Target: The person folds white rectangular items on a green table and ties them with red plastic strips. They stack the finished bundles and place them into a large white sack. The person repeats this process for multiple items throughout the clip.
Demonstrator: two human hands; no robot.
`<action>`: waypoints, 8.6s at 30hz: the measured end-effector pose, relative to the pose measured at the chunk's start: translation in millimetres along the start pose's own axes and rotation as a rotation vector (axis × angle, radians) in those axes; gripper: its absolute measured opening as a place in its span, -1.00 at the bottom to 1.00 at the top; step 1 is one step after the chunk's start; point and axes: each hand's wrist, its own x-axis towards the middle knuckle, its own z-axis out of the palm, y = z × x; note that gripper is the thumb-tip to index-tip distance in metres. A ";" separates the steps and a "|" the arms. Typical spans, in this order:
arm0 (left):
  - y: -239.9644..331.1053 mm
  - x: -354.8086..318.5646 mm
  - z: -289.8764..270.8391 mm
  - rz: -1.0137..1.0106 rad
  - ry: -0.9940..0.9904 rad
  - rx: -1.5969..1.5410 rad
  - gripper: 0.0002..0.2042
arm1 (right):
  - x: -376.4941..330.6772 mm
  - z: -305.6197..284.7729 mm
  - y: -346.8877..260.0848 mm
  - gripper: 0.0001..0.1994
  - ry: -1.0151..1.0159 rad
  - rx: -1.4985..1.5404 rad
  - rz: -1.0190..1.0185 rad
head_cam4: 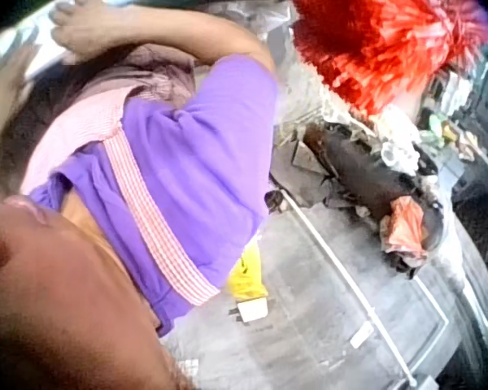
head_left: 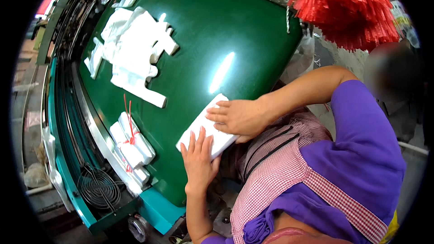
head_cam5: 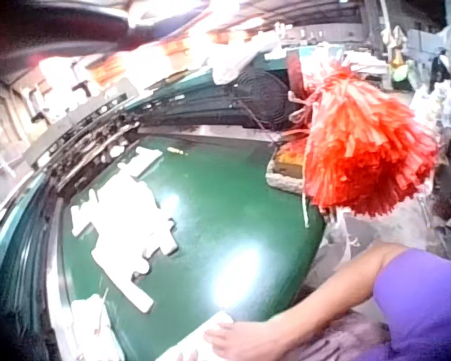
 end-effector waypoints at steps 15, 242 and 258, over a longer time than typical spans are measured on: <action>-33.2 39.5 10.8 -0.094 0.180 -0.404 -0.63 | 6.0 5.1 66.5 -0.64 0.691 1.260 0.780; -35.8 56.3 21.3 -0.074 0.333 -0.107 -0.70 | -14.4 1.4 -19.5 -0.55 0.264 1.079 0.340; -30.2 21.1 -1.8 0.052 0.018 -0.144 -0.69 | 5.6 21.4 49.7 -0.66 -0.046 0.330 -0.243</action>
